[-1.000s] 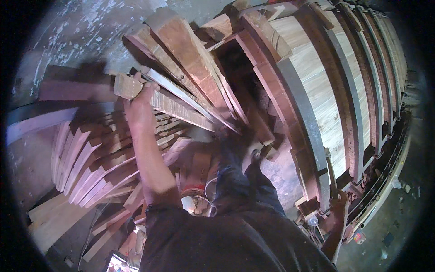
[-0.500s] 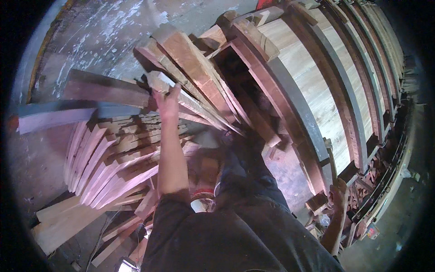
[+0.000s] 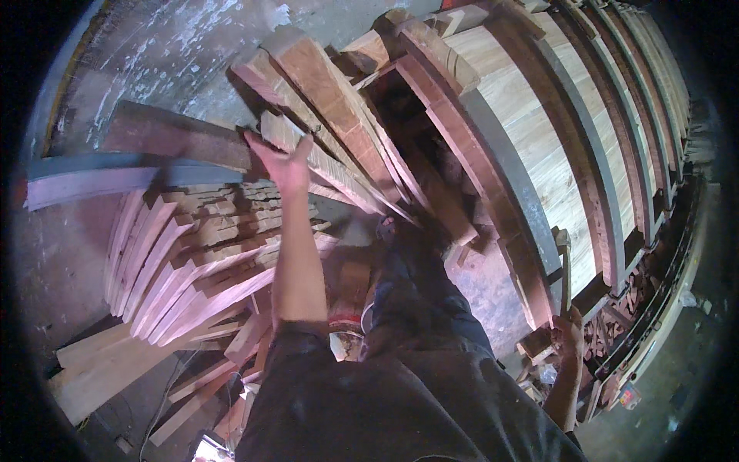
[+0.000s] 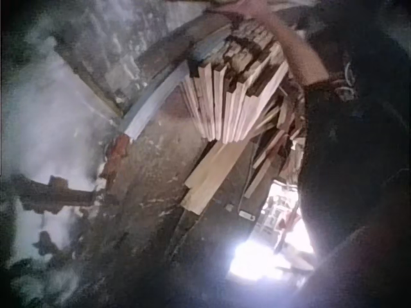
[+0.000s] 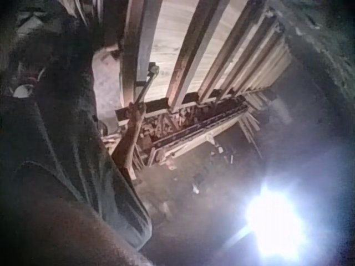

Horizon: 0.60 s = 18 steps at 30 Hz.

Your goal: The person assembles a wooden structure by placing planks into a metal frame, securing them with clamps, and hammering them into place. They repeatedly adjust the clamps and use a hammer to ensure the planks are tightly fitted.

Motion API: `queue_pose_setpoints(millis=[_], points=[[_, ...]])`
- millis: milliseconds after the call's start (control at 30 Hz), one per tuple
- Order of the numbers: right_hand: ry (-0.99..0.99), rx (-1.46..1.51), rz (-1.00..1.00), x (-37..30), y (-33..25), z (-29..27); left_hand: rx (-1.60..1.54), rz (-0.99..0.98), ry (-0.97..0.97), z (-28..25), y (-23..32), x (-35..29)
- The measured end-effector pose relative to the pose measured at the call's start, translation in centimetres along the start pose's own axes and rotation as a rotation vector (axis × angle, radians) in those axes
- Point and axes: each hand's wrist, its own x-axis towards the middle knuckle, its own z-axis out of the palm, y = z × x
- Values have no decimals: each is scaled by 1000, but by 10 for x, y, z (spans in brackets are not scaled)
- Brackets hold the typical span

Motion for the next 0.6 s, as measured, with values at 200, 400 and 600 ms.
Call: queue_pose_setpoints(millis=[200,400,600], points=[[-63,43,41,0,-7,2,493,203,-68,-10,-11,-79],[-104,31,49,2,-12,-1,305,-44,-122,-11,22,-58],[-181,620,162,37,-20,12,534,-72,-44,-36,30,-27]])
